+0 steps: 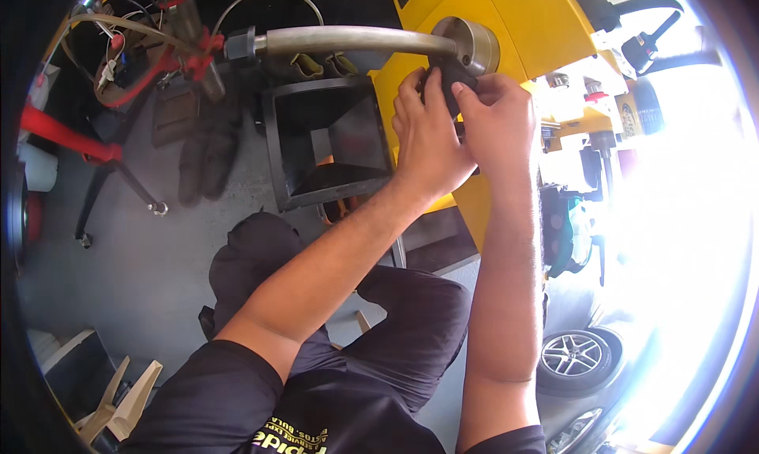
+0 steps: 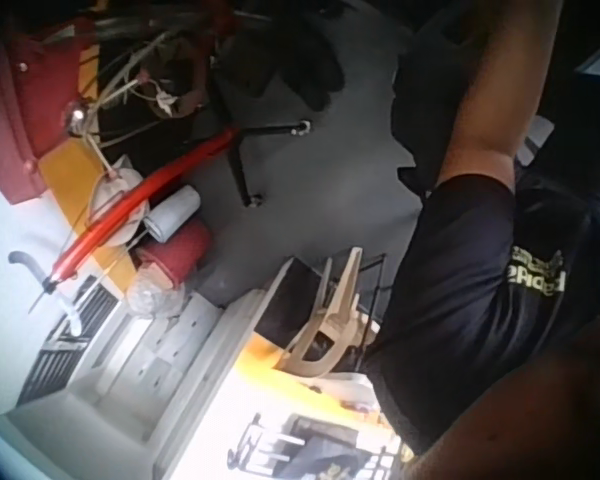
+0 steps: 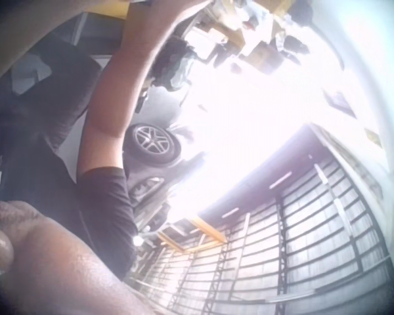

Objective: The person uses a piece of sandpaper to smooth the rotating surface of a metal rod mounted on a lathe machine.

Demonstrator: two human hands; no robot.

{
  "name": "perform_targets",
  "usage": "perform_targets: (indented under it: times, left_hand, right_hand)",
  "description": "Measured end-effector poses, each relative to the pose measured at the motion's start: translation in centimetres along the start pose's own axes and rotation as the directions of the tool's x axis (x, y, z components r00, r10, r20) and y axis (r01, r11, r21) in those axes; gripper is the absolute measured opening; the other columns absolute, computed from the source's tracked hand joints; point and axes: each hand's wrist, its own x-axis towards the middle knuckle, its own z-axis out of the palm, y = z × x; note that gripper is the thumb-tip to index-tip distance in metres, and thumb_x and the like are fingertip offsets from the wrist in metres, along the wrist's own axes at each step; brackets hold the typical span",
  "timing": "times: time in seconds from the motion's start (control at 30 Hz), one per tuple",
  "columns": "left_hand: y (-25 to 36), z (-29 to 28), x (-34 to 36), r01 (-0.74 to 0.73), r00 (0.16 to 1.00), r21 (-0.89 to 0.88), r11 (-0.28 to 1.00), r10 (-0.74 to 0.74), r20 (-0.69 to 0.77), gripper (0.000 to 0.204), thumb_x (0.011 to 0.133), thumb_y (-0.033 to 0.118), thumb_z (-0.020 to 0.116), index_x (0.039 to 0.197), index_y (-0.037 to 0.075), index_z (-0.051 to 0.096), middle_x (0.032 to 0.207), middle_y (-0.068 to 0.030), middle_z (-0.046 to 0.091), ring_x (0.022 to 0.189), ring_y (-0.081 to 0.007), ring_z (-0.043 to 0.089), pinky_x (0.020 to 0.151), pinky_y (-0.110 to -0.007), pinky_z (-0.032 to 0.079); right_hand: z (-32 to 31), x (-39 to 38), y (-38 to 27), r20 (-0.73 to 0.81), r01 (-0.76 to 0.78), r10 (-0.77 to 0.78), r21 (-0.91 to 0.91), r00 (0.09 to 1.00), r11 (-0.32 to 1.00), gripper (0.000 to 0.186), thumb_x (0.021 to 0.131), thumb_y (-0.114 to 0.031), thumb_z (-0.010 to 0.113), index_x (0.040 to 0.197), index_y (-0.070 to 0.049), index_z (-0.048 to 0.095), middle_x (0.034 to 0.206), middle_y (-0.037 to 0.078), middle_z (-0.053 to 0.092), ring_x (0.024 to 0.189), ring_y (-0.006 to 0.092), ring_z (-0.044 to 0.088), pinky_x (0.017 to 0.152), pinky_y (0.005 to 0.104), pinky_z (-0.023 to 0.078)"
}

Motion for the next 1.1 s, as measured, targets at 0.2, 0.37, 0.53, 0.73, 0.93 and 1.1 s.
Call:
perform_targets:
  times: [0.2,0.37,0.53,0.73,0.93,1.1]
  left_hand:
    - [-1.7,1.9,-0.2,-0.239,0.948,-0.043,0.970,0.223,-0.226,0.097,0.076,0.007,0.087,0.152,-0.012,0.029,0.153,-0.0340,0.026,0.143,-0.0489,0.034,0.117,-0.054,0.034]
    - [-1.6,2.7,-0.1,-0.283,0.909,-0.107,0.953,0.231,-0.347,0.072,0.079,-0.003,0.080,0.143,-0.009,0.048,0.145,-0.0290,0.043,0.136,-0.0445,0.047,0.113,-0.047,0.044]
    - [-2.0,2.3,0.3,-0.332,0.886,-0.008,0.943,0.309,-0.345,0.059,0.078,-0.007,0.076,0.135,-0.006,0.059,0.140,-0.0235,0.053,0.133,-0.0418,0.050,0.110,-0.046,0.046]
    - [-3.0,2.0,-0.3,-0.393,0.866,0.068,0.917,0.394,-0.309,0.065,0.077,-0.004,0.073,0.139,-0.004,0.057,0.144,-0.0222,0.053,0.134,-0.0404,0.050,0.111,-0.049,0.042]
    - [-0.8,1.8,-0.4,-0.379,0.889,0.025,0.925,0.372,-0.268,0.073,0.078,0.007,0.074,0.145,-0.007,0.049,0.151,-0.0272,0.048,0.143,-0.0388,0.046,0.116,-0.051,0.030]
    - [-1.9,1.6,0.3,-0.416,0.881,0.073,0.906,0.422,-0.216,0.077,0.078,0.010,0.075,0.147,-0.008,0.046,0.155,-0.0303,0.044,0.148,-0.0374,0.041,0.116,-0.049,0.029]
  right_hand:
    - [0.5,0.4,-1.3,0.002,0.186,-0.192,-0.263,0.981,0.947,0.030,0.084,-0.021,0.076,0.101,0.004,0.076,0.088,0.020,0.077,0.083,0.0293,0.076,0.079,0.0382,0.059]
    - [-0.8,0.5,-3.5,0.010,0.185,-0.193,-0.330,0.981,0.926,0.027,0.085,-0.022,0.074,0.099,0.001,0.075,0.085,0.018,0.077,0.082,0.0313,0.076,0.080,0.0396,0.059]
    - [-2.9,1.2,-4.1,0.095,0.345,-0.340,-0.452,0.936,0.823,0.038,0.088,-0.029,0.073,0.114,-0.002,0.064,0.078,0.015,0.073,0.082,0.0333,0.075,0.077,0.0440,0.057]
    - [-1.9,2.0,-1.4,0.133,0.412,-0.395,-0.428,0.909,0.804,0.032,0.090,-0.020,0.070,0.117,-0.005,0.062,0.094,0.018,0.075,0.090,0.0343,0.074,0.082,0.0426,0.056]
    - [-2.0,1.2,-0.9,-0.042,0.380,-0.393,-0.177,0.919,0.908,0.029,0.092,-0.011,0.067,0.120,-0.008,0.062,0.107,0.019,0.074,0.100,0.0316,0.073,0.088,0.0398,0.055]
    - [-1.6,0.9,-1.1,-0.095,0.368,-0.408,-0.287,0.908,0.885,0.028,0.095,-0.015,0.064,0.122,-0.008,0.061,0.112,0.019,0.072,0.103,0.0340,0.072,0.090,0.0422,0.054]
